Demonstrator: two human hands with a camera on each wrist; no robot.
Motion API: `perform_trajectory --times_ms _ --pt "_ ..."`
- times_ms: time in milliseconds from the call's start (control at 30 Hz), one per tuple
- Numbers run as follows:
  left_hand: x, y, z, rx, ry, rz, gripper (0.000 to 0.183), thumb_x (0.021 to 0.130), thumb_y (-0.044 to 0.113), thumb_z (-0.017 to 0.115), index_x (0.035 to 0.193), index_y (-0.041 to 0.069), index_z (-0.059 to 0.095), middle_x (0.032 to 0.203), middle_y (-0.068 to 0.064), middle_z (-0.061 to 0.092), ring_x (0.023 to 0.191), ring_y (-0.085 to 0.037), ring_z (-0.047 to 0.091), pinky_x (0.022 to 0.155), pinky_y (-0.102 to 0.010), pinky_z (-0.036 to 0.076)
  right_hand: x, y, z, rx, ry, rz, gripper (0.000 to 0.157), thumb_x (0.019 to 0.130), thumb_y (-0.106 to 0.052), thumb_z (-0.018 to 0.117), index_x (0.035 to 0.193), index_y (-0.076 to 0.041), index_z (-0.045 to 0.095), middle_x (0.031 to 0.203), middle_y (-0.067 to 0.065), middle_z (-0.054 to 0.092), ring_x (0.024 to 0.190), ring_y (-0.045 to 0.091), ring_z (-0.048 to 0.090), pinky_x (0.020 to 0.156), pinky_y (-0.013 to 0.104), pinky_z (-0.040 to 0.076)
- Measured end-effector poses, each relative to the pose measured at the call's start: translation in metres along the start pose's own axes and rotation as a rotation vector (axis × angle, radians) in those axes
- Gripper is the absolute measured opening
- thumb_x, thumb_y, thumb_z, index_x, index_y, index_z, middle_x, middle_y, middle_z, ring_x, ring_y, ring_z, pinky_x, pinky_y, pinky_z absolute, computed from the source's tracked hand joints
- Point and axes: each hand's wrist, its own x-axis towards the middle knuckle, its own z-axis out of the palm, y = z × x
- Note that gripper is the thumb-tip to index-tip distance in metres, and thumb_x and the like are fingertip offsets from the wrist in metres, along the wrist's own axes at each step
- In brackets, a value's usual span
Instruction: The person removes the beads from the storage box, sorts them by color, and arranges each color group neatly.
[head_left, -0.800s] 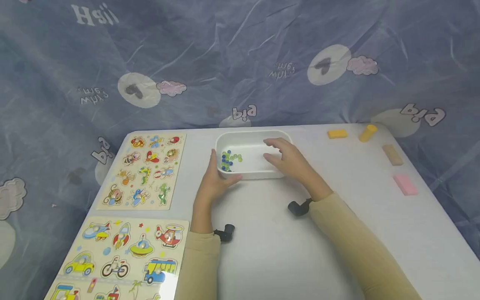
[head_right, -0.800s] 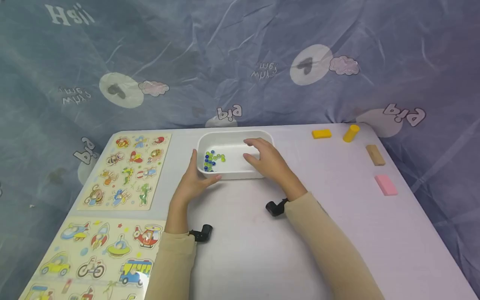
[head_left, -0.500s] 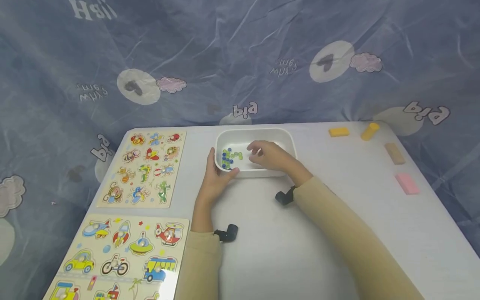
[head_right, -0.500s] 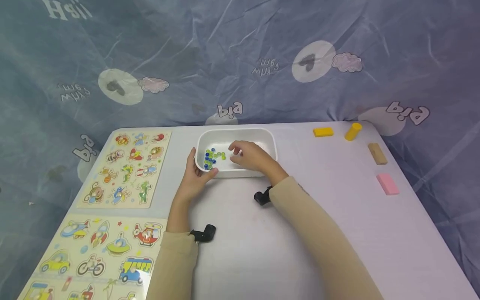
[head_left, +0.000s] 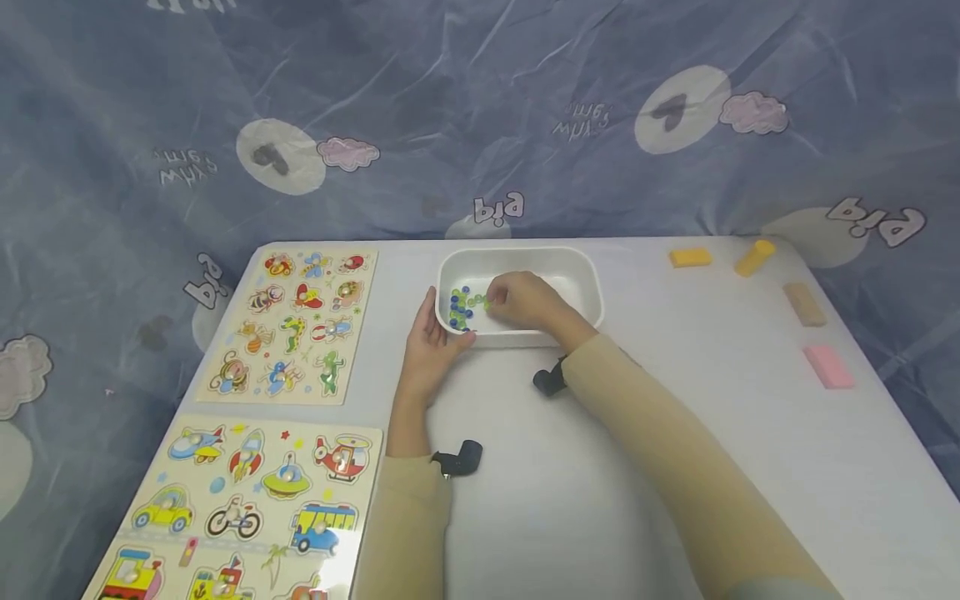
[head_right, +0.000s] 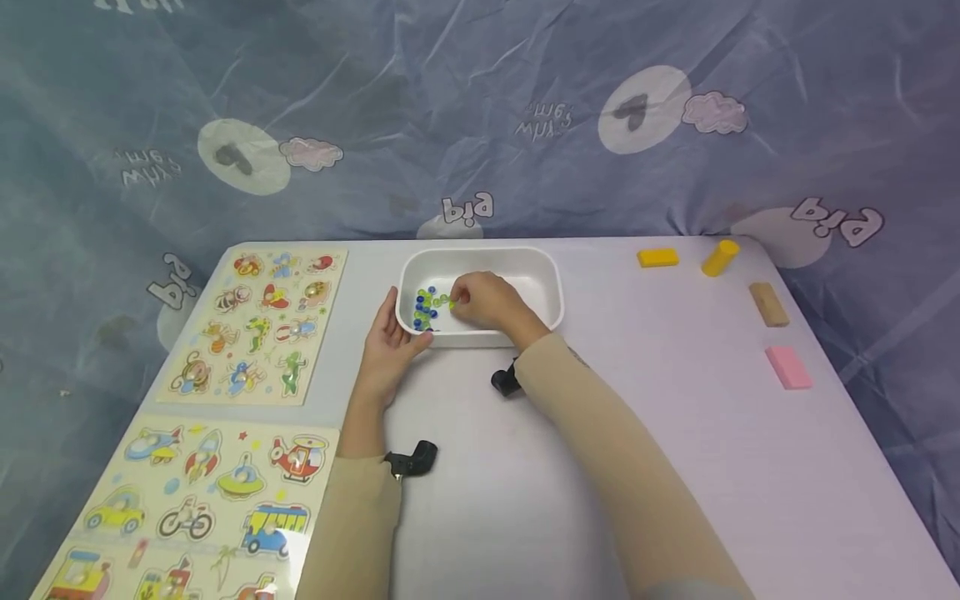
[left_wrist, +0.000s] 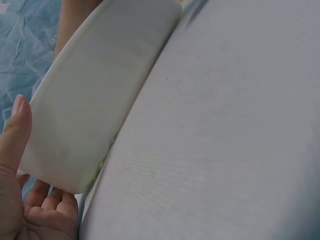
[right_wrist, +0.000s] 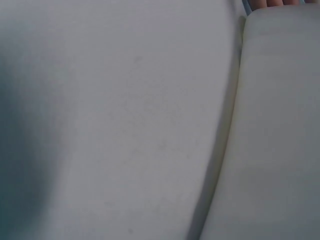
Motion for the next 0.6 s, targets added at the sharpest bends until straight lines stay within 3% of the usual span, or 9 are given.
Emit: perform_trajectory --times_ms 267,600 --pt "0.0 0.0033 -0.0016 -0.052 -0.014 -0.017 0.097 0.075 0.003 0.077 0.151 0.022 0.02 0.16 0.0 0.017 0.146 -0.013 0.019 0.121 -0.025 0.022 0.0027 -0.0027 0.0005 -0.032 0.028 0.049 0.019 0.08 -0.033 0.073 0.091 -0.018 0.07 0.086 -0.002 0.067 0.083 0.017 0.06 0.08 0.034 0.053" --pt "-0.0006 0.0034 -0.0014 -0.056 -0.008 -0.032 0.098 0.075 0.003 0.077 0.151 0.021 0.019 0.159 0.003 0.018 0.147 -0.013 0.018 0.121 -0.023 0.022 0.0026 -0.0044 -0.002 -0.026 0.012 0.102 0.016 0.081 -0.031 0.071 0.09 -0.018 0.073 0.094 -0.002 0.071 0.089 0.018 0.062 0.091 0.041 0.052"
